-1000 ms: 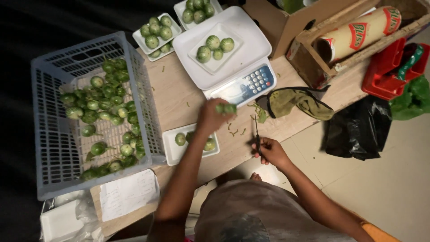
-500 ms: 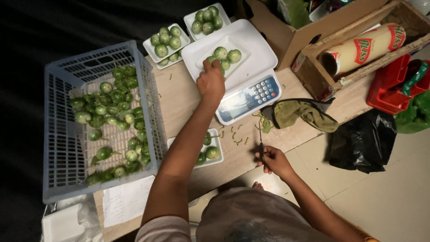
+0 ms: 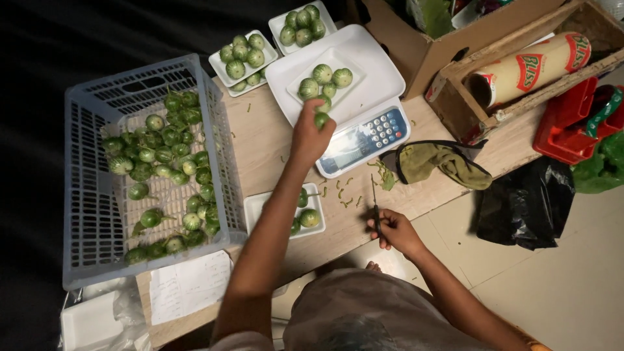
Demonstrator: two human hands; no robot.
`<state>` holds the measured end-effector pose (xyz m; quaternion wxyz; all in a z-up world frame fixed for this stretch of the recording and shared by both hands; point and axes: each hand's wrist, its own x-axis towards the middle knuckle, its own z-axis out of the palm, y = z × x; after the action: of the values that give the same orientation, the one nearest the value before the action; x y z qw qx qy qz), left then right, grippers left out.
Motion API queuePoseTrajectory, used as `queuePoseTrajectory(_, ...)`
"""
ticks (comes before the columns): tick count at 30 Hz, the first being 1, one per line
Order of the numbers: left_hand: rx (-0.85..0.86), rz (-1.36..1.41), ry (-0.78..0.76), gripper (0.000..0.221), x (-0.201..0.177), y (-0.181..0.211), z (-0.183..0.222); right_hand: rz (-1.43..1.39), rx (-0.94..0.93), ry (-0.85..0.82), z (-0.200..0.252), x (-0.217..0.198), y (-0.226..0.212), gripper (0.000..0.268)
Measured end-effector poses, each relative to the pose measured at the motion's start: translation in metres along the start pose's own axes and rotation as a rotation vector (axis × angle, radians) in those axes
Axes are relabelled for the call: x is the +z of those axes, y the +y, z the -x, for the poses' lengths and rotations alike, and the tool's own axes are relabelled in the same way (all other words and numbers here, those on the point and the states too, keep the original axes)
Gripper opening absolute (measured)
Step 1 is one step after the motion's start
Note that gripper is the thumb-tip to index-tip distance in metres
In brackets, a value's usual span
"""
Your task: Sorting small green eggplants, trimming their stems with scissors, and weighing them on a digital scale for packaging.
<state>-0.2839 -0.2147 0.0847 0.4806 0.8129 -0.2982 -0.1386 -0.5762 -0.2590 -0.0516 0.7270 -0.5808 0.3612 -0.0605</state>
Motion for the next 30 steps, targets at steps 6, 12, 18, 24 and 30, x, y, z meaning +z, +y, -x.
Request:
queuePoseTrajectory(6,-0.26,0.976,-0.055,0.053,-0.009,-0.019,0.069,-0.024,-0.026,-0.034,0.008,0.011,-0.015,0.027)
queuePoseTrajectory(12,-0.469,1.178,-0.125,0.032,0.02,-0.065,0.103,-0.073,-0.015,-0.118,0.009,0.015,-0.011,0.026)
queuePoseTrajectory(18,-0.415,0.913,-0.11,0.049,0.051,-0.091,0.112,-0.072,-0.011,-0.21,0.026,0.022,-0.033,0.03)
queuePoseTrajectory(24,-0.328,0.649,-0.151,0.056,0.071,-0.094,0.114,-0.064,0.011,-0.218,0.03,0.014,-0.036,0.036)
queuePoseTrajectory(30,-0.205,0.598,-0.218,0.056,0.099,-0.107,0.117,-0.11,0.029,-0.151,0.029,0.005,-0.031,0.04)
